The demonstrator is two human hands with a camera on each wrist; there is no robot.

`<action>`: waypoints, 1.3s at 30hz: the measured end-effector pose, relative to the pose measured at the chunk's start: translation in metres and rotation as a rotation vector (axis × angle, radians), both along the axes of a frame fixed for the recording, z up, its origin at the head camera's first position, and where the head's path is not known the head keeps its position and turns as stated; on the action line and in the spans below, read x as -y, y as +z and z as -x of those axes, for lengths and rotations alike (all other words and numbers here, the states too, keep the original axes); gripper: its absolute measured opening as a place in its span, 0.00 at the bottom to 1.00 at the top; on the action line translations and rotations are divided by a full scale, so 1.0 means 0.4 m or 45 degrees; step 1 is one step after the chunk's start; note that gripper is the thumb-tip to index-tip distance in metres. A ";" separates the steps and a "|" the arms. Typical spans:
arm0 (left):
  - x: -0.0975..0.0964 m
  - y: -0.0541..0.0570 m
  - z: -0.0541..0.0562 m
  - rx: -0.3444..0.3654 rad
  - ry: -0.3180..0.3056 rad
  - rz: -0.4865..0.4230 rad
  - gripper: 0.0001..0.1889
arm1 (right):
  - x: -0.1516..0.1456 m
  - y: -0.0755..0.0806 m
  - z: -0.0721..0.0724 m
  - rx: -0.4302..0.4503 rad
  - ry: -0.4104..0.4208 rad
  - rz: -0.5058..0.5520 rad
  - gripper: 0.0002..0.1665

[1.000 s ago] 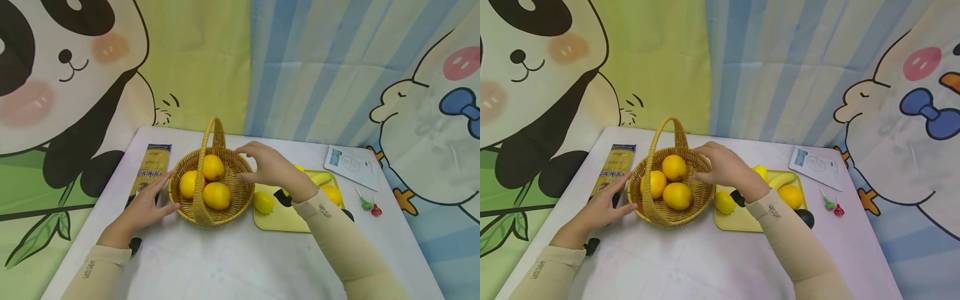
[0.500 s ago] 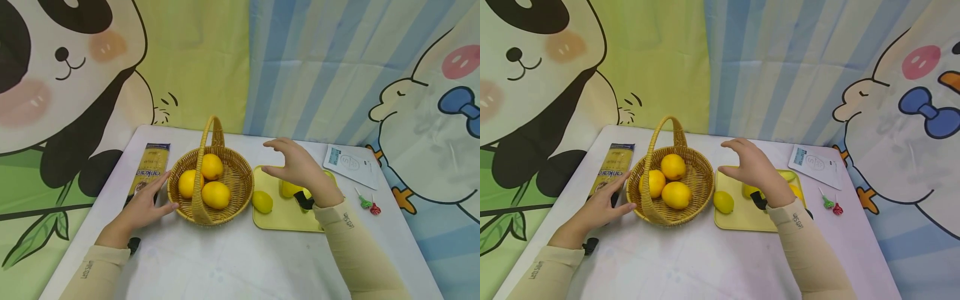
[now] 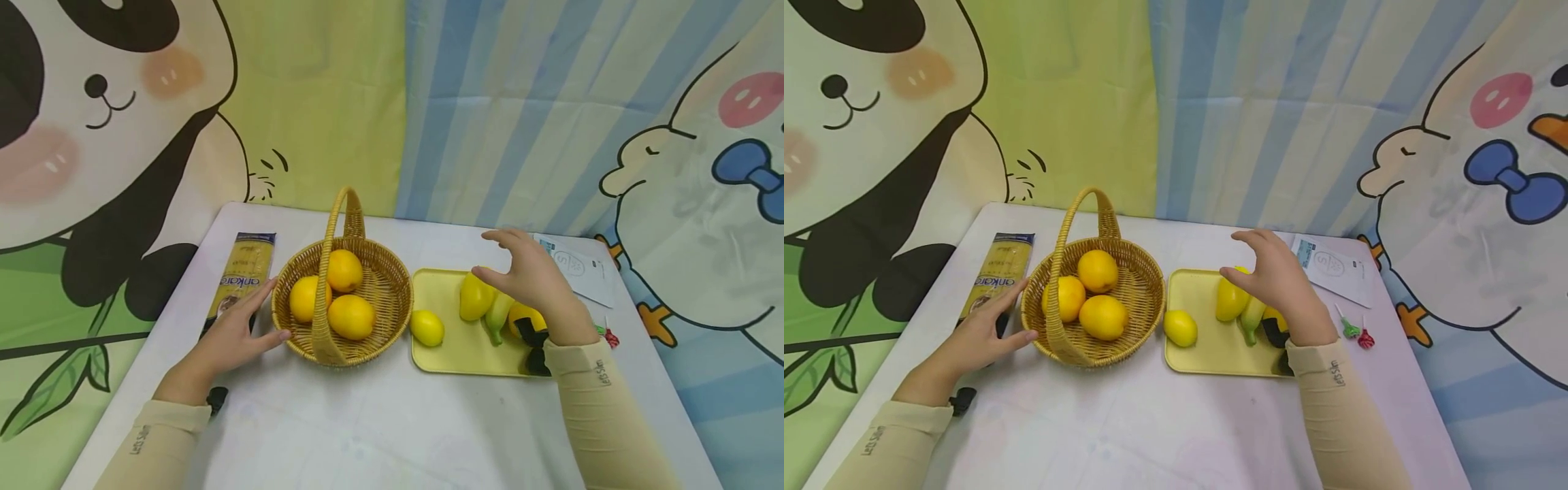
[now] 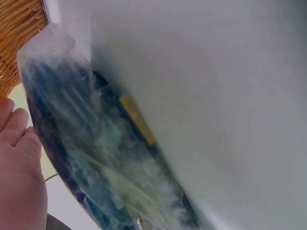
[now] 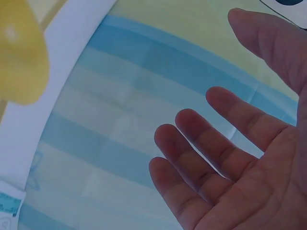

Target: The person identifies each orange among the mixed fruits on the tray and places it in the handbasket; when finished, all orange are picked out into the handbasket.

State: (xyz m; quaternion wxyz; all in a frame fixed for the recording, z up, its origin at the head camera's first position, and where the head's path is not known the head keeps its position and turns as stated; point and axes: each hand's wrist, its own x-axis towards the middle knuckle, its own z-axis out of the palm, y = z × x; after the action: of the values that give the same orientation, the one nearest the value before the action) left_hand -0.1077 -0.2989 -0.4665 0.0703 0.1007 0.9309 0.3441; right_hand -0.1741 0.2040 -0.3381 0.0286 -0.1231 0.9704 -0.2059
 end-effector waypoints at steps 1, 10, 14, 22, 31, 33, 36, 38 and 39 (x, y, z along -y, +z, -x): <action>0.000 0.000 0.000 -0.001 0.000 0.002 0.57 | -0.008 -0.001 0.000 0.009 -0.006 -0.013 0.43; 0.004 0.006 -0.003 0.009 0.010 0.003 0.58 | -0.079 -0.016 0.009 0.105 -0.096 -0.103 0.46; 0.005 0.009 -0.002 0.013 0.013 -0.006 0.58 | -0.103 -0.026 0.009 0.139 -0.137 -0.129 0.46; 0.003 0.010 -0.001 0.028 0.020 -0.009 0.58 | -0.138 -0.062 0.000 0.219 -0.167 -0.127 0.46; 0.001 0.006 -0.002 0.020 0.017 -0.015 0.58 | -0.174 -0.098 -0.015 0.302 -0.206 -0.127 0.48; 0.001 0.003 -0.002 0.013 0.013 -0.017 0.58 | -0.180 -0.106 -0.017 0.340 -0.225 -0.126 0.50; 0.000 0.000 0.000 0.006 0.009 -0.016 0.57 | -0.190 -0.119 -0.020 0.379 -0.240 -0.122 0.52; 0.000 -0.001 0.001 0.006 0.006 -0.017 0.57 | -0.196 -0.128 -0.024 0.389 -0.243 -0.116 0.52; -0.001 -0.002 0.002 0.005 0.005 -0.019 0.57 | -0.199 -0.132 -0.027 0.393 -0.244 -0.111 0.52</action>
State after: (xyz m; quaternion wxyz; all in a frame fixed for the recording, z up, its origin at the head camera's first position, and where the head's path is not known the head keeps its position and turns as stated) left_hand -0.1085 -0.2985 -0.4672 0.0707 0.0987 0.9284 0.3513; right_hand -0.1632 0.2835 -0.3910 0.1627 0.0042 0.9698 -0.1818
